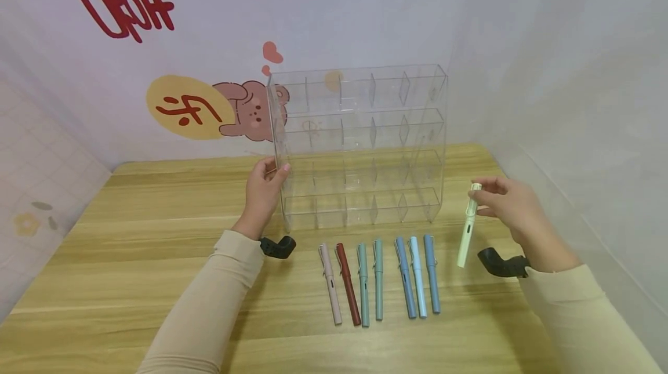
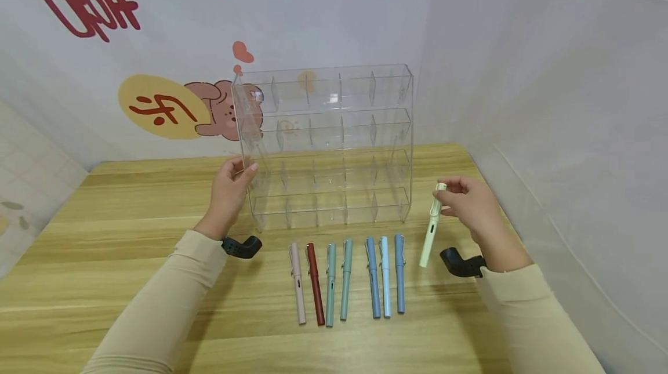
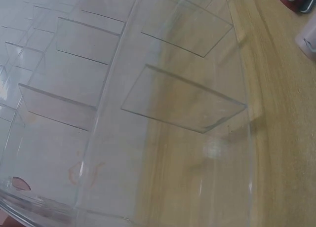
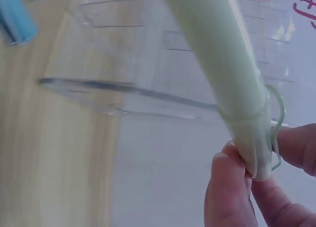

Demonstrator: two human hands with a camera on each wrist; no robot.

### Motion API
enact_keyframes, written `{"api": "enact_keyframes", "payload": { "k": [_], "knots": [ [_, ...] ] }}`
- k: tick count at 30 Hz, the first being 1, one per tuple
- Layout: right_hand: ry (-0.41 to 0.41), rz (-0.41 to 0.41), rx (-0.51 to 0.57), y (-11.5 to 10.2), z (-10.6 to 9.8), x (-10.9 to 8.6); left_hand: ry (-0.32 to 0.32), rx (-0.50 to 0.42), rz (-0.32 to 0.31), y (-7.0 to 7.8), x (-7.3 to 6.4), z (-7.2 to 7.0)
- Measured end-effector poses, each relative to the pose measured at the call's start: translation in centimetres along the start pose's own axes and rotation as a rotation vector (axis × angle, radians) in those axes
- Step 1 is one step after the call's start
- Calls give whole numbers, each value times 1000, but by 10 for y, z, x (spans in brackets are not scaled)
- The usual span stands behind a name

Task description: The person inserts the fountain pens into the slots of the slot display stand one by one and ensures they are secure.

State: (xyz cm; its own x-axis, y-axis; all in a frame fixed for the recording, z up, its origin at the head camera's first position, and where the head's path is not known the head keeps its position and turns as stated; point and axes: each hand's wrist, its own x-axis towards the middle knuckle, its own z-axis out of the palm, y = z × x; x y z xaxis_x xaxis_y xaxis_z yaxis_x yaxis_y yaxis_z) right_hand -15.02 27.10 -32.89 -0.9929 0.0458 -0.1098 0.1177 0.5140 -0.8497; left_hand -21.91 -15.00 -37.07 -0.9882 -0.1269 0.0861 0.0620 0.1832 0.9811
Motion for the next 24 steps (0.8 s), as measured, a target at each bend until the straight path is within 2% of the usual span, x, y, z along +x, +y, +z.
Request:
{"api": "enact_keyframes", "payload": {
  "k": [5,11,18,21,24],
  "knots": [
    [62,-34,74,-26,-2,3,0,10,-8,0,0,0],
    [119,-57,253,-56,-2,11,5,24,-18,2,-2,0],
    [194,-71,307,-89,2,21,2,28,-43,5,-2,0],
    [218,-83,386,-103,3,24,1,28,-51,5,-2,-1],
    [239,-104,517,-115,4,26,0,26,-57,6,-2,-1]
  ]
}}
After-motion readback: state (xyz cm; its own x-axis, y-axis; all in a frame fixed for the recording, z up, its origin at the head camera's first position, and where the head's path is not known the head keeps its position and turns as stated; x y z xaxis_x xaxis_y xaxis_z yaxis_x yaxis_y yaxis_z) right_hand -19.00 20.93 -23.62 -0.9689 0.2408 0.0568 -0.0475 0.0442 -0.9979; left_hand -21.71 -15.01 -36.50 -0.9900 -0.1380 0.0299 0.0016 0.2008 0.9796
